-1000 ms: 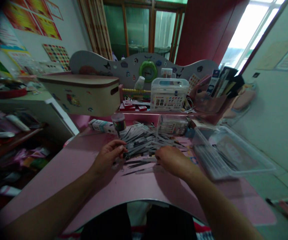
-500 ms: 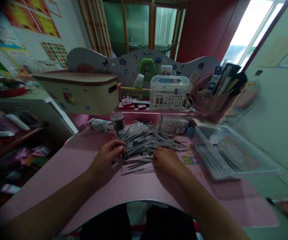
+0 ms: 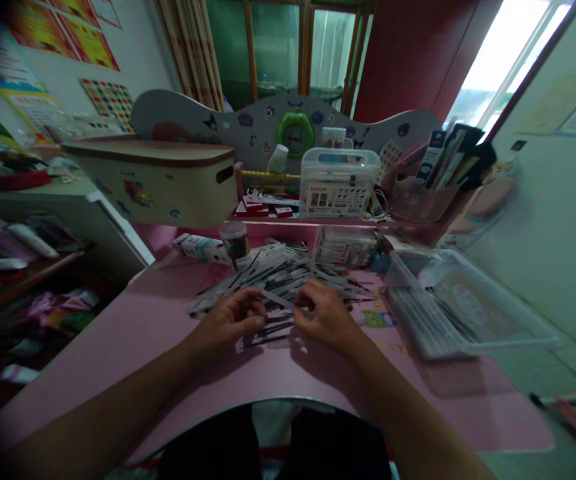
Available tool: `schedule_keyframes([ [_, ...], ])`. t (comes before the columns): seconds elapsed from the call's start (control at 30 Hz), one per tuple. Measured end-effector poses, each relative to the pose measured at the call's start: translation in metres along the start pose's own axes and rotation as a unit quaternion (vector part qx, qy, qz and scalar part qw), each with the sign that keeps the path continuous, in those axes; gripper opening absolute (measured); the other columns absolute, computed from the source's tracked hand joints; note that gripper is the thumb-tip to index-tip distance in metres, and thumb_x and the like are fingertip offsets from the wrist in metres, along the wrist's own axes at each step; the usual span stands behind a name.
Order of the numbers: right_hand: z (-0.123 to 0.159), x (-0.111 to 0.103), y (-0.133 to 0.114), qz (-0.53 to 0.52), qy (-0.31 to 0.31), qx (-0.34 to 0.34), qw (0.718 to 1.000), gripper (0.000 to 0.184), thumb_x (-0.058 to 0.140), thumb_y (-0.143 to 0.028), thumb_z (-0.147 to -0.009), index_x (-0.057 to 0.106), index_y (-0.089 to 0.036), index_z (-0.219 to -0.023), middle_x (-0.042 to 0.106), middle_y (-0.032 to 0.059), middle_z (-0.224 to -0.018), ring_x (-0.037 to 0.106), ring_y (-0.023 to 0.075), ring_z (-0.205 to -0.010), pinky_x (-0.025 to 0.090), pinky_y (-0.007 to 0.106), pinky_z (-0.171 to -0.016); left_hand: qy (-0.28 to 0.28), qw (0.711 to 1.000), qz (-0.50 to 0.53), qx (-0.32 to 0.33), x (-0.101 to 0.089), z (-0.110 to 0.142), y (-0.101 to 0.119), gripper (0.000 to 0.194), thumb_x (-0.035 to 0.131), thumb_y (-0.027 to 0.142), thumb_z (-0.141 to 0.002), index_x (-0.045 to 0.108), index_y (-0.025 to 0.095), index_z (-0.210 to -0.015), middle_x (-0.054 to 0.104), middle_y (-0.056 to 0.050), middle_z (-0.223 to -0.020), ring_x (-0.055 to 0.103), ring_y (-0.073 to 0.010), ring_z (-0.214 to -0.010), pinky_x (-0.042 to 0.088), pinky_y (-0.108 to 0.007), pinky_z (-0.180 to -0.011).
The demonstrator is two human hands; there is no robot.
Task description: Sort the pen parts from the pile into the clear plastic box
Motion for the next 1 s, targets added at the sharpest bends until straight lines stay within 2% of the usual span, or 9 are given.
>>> schedule_keyframes([
  [0.1, 0.002, 0.013, -0.015, -0.022, 0.021, -0.046, 0.998, 0.009, 0.057, -0.011, -0.077, 0.055, -0.019, -0.077, 0.054, 0.0015, -0.077, 0.05, 0.0149, -0.071, 0.038, 0.026, -0.067, -0.054, 0.998, -0.027, 0.005, 0.009, 0.002, -0.002, 0.039, 0.084, 0.028, -0.073, 0.072, 0.021, -0.109, 0.07, -0.004, -0.086, 0.062, -0.0133, -0.066, 0.049, -0.024, -0.059],
  [0.17, 0.004, 0.02, -0.022, -0.017, 0.016, -0.073, 0.997, 0.007, 0.057, -0.012, -0.08, 0.058, -0.019, -0.081, 0.056, 0.0031, -0.08, 0.052, 0.0163, -0.074, 0.04, 0.027, -0.068, -0.052, 0.999, -0.003, -0.002, 0.013, 0.005, -0.002, 0.029, 0.08, 0.034, -0.077, 0.075, 0.017, -0.1, 0.073, -0.008, -0.088, 0.067, -0.0173, -0.075, 0.053, -0.027, -0.068],
  [0.23, 0.005, 0.022, -0.022, -0.01, 0.005, -0.083, 0.997, 0.007, 0.057, -0.014, -0.084, 0.06, -0.018, -0.089, 0.058, 0.0046, -0.084, 0.054, 0.0173, -0.078, 0.041, 0.027, -0.07, -0.018, 0.999, 0.047, -0.02, 0.015, 0.006, -0.002, 0.027, 0.079, 0.037, -0.079, 0.075, 0.016, -0.095, 0.073, -0.008, -0.084, 0.068, -0.0187, -0.077, 0.055, -0.03, -0.071],
  [0.3, 0.005, 0.019, -0.017, 0.001, -0.016, -0.07, 0.997, 0.01, 0.056, -0.015, -0.088, 0.062, -0.017, -0.095, 0.059, 0.0056, -0.089, 0.055, 0.0172, -0.081, 0.042, 0.027, -0.072, 0.038, 0.995, 0.09, -0.035, 0.012, 0.006, -0.001, 0.028, 0.078, 0.039, -0.079, 0.072, 0.017, -0.096, 0.07, -0.005, -0.075, 0.067, -0.0173, -0.069, 0.056, -0.03, -0.065],
  [0.4, 0.005, 0.015, -0.004, 0.05, -0.093, -0.022, 0.994, 0.009, 0.058, -0.013, -0.089, 0.066, -0.017, -0.089, 0.059, 0.0054, -0.091, 0.054, 0.0161, -0.081, 0.04, 0.026, -0.072, 0.124, 0.985, 0.121, -0.02, 0.002, 0.002, 0.003, 0.03, 0.075, 0.044, -0.081, 0.068, 0.018, -0.096, 0.068, -0.003, -0.071, 0.062, -0.0154, -0.059, 0.053, -0.026, -0.051],
  [0.5, 0.009, 0.015, 0.004, 0.113, -0.193, 0.02, 0.974, 0.009, 0.062, -0.014, -0.088, 0.069, -0.016, -0.083, 0.06, 0.0054, -0.091, 0.055, 0.0163, -0.083, 0.038, 0.026, -0.073, 0.162, 0.979, 0.121, 0.02, -0.009, -0.003, 0.006, 0.032, 0.074, 0.046, -0.08, 0.065, 0.017, -0.092, 0.07, -0.004, -0.072, 0.061, -0.015, -0.057, 0.052, -0.024, -0.045],
  [0.63, 0.011, 0.02, 0.001, 0.16, -0.243, 0.046, 0.955, 0.016, 0.057, -0.015, -0.091, 0.071, -0.015, -0.083, 0.062, 0.007, -0.094, 0.055, 0.0166, -0.084, 0.038, 0.027, -0.074, 0.182, 0.976, 0.112, 0.046, -0.018, -0.008, 0.005, 0.034, 0.071, 0.048, -0.081, 0.064, 0.017, -0.089, 0.068, -0.003, -0.069, 0.059, -0.0135, -0.055, 0.047, -0.019, -0.041],
  [0.83, 0.011, 0.027, 0.001, 0.144, -0.226, 0.045, 0.962, 0.019, 0.053, -0.014, -0.089, 0.069, -0.015, -0.08, 0.062, 0.0074, -0.092, 0.054, 0.0165, -0.083, 0.038, 0.028, -0.075, 0.183, 0.974, 0.125, 0.04, -0.019, -0.008, 0.001, 0.031, 0.068, 0.047, -0.085, 0.064, 0.017, -0.091, 0.067, -0.002, -0.067, 0.059, -0.0128, -0.054, 0.05, -0.02, -0.046],
  [1.0, 0.008, 0.012, 0.009, 0.044, -0.153, 0.009, 0.987, 0.008, 0.056, -0.009, -0.077, 0.062, -0.015, -0.077, 0.057, 0.0056, -0.089, 0.053, 0.0159, -0.082, 0.039, 0.026, -0.074, 0.21, 0.964, 0.155, 0.049, -0.023, -0.01, 0.003, 0.031, 0.07, 0.045, -0.083, 0.065, 0.015, -0.086, 0.067, -0.002, -0.066, 0.061, -0.0118, -0.055, 0.051, -0.02, -0.05],
])
Point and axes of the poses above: each hand's wrist, its own z-axis away from the middle knuckle, its own x-axis out of the palm, y = z × x, the point moved 3 cm from there along -z, towards the middle knuckle
